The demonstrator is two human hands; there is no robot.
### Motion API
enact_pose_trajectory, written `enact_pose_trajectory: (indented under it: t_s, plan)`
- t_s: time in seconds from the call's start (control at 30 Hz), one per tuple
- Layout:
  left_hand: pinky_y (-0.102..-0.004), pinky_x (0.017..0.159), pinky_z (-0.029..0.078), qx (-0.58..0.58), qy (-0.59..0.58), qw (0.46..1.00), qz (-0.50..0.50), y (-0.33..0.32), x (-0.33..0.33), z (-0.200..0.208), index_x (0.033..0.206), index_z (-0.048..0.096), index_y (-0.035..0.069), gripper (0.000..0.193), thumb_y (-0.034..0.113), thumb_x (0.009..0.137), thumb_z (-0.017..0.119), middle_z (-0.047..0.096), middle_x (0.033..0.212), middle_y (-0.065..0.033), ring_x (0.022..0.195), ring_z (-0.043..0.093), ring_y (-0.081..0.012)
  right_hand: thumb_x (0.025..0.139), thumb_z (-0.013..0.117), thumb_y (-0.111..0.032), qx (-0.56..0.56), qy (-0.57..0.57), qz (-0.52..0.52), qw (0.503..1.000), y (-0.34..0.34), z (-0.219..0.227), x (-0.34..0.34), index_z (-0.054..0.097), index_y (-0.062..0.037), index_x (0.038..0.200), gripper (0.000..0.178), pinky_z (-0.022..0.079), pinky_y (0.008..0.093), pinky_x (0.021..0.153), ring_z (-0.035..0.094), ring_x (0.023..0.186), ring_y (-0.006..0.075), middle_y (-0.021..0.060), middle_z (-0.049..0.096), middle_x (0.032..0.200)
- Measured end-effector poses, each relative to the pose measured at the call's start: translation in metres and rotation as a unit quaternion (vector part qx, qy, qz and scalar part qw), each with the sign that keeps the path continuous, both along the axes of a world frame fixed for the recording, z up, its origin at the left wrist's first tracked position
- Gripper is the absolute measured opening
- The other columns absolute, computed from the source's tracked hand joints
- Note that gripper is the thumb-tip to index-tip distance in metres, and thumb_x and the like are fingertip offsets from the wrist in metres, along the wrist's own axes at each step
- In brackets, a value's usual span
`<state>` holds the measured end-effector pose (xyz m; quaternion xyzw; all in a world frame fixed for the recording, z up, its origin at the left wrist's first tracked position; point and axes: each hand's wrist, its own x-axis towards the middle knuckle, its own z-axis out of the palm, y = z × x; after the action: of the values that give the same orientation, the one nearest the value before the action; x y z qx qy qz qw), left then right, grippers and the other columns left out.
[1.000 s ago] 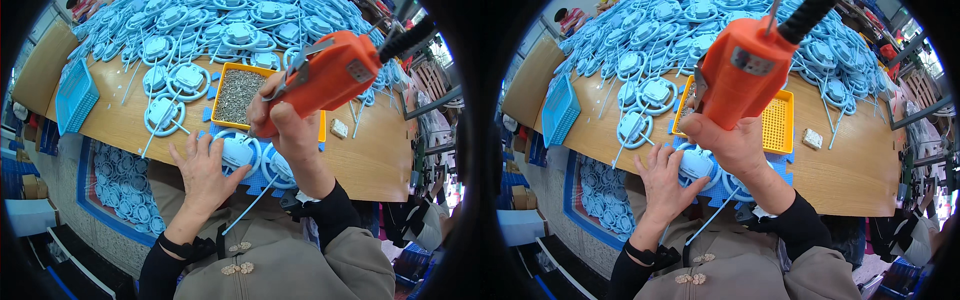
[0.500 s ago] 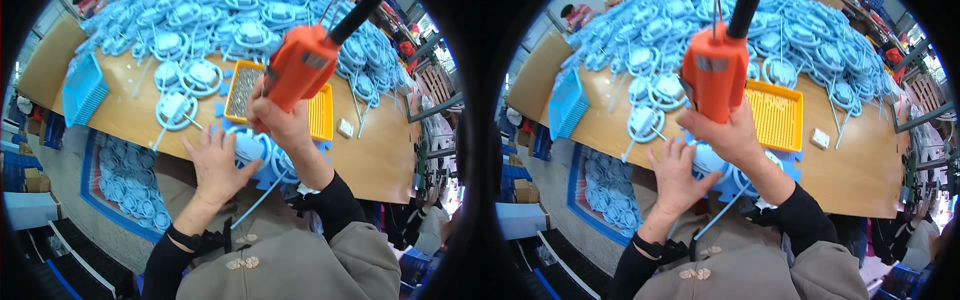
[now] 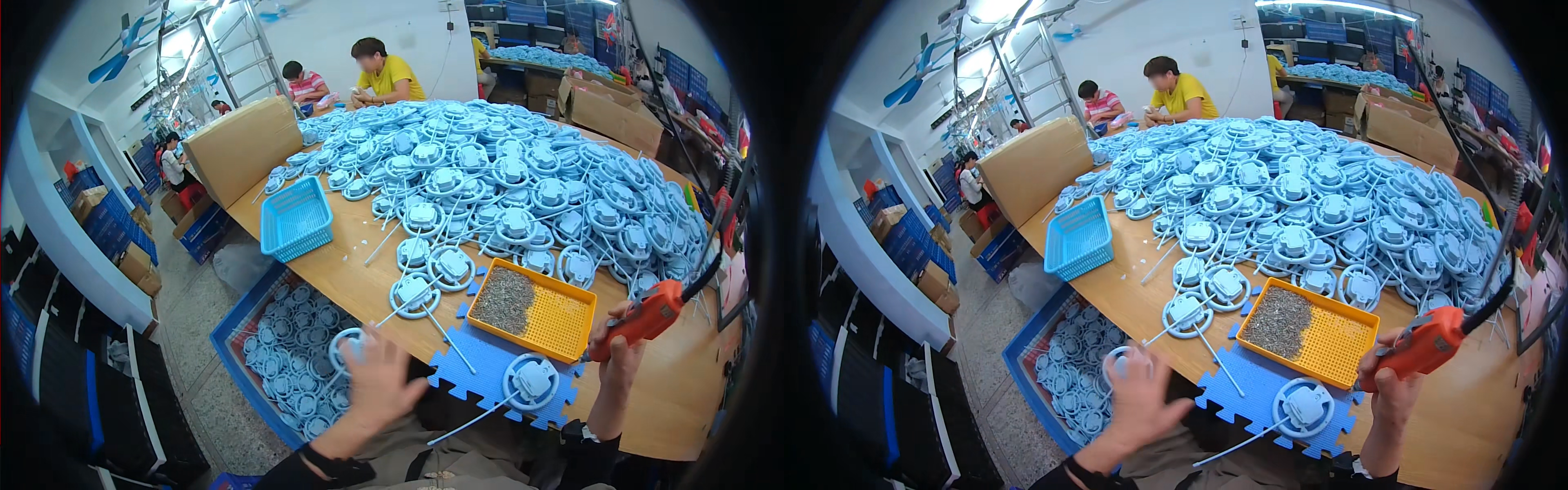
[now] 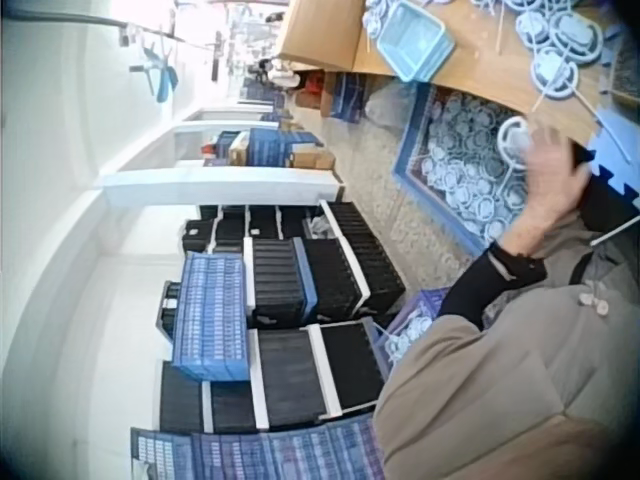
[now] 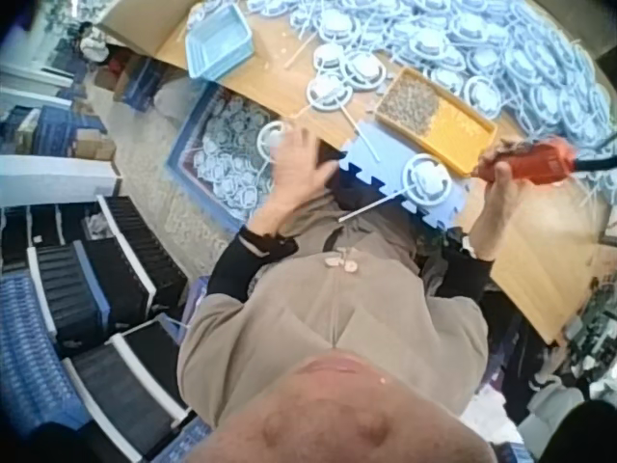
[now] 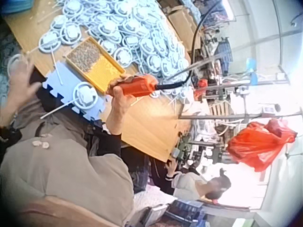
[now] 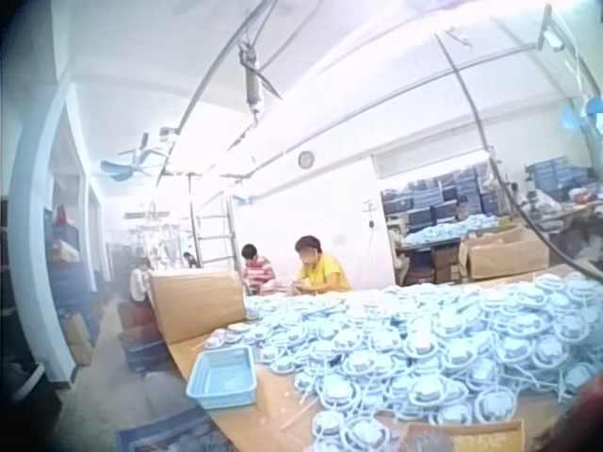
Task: Using an electric screwdriver to secure components on blue plastic toy assemblies.
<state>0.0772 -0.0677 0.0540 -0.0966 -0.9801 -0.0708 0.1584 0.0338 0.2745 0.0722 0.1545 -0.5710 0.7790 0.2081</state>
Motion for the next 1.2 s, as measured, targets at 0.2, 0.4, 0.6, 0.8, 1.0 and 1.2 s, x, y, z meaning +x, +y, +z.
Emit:
enact_pose_trajectory:
  t_s: [0.2,0.4,0.6,0.8,1.0,1.2]
  plan:
    - [-0.0608,0.102,0.025,0.108,-0.083,0.949,-0.285,0.126,-0.008,-0.035,0.139,0.04,0.01,0.083,0.048,0.073,0.072,0.042,0.134,-0.0231,0.128,0.037,-0.0418,0.074,0.073,-0.009,0.032,-0.083,-0.035,0.995,0.002,-0.003,0.013,0.041,-0.0005,0.126,0.061,0.051,0.0263,0.066,0.06,0.076,0.014,0.0062,0.057,0.091]
    - [-0.0483,0.093,0.041,0.123,-0.079,0.92,-0.364,0.138,-0.017,-0.055,0.137,0.042,0.01,0.078,0.037,0.072,0.075,0.044,0.126,-0.027,0.114,0.046,-0.0447,0.079,0.071,-0.009,0.106,-0.127,-0.067,0.984,0.012,-0.015,0.017,0.046,-0.001,0.124,0.052,0.051,0.0302,0.075,0.064,0.083,0.0171,0.0067,0.063,0.092]
    - [-0.0495,0.098,0.038,0.069,0.021,0.976,-0.204,0.032,0.028,-0.02,0.13,0.047,0.003,0.079,0.027,0.061,0.079,0.047,0.127,-0.0246,0.117,0.045,-0.0433,0.078,0.077,-0.015,0.148,-0.063,-0.046,0.986,0.005,0.0,0.013,0.05,-0.0011,0.125,0.056,0.049,0.0308,0.084,0.061,0.092,0.0149,0.0069,0.064,0.098]
    - [-0.0513,0.104,0.03,0.047,-0.021,0.999,0.009,-0.134,0.046,-0.09,0.141,0.036,0.006,0.088,0.014,0.064,0.077,0.035,0.138,-0.0289,0.126,0.036,-0.0464,0.076,0.078,-0.023,0.231,-0.058,-0.166,0.957,0.062,-0.032,0.023,0.057,-0.0003,0.117,0.051,0.048,0.0332,0.088,0.061,0.1,0.022,0.0125,0.064,0.105]
    - [-0.0521,0.105,0.029,-0.003,-0.064,0.994,0.086,-0.207,0.047,-0.159,0.142,0.035,0.006,0.09,0.021,0.065,0.079,0.035,0.138,-0.0302,0.126,0.036,-0.0477,0.069,0.078,-0.025,0.557,-0.167,-0.264,0.77,0.131,-0.088,0.025,0.06,-0.0007,0.111,0.052,0.046,0.0384,0.089,0.057,0.103,0.0324,0.0169,0.06,0.109]
    - [-0.049,0.104,0.032,0.001,-0.064,0.991,0.119,-0.242,0.042,-0.178,0.139,0.038,0.003,0.089,0.03,0.065,0.079,0.043,0.133,-0.0274,0.123,0.04,-0.0449,0.074,0.074,-0.036,0.582,-0.18,-0.194,0.769,0.127,-0.097,-0.005,0.067,-0.0018,0.099,0.043,0.047,0.042,0.082,0.059,0.093,0.0331,0.0181,0.062,0.094]
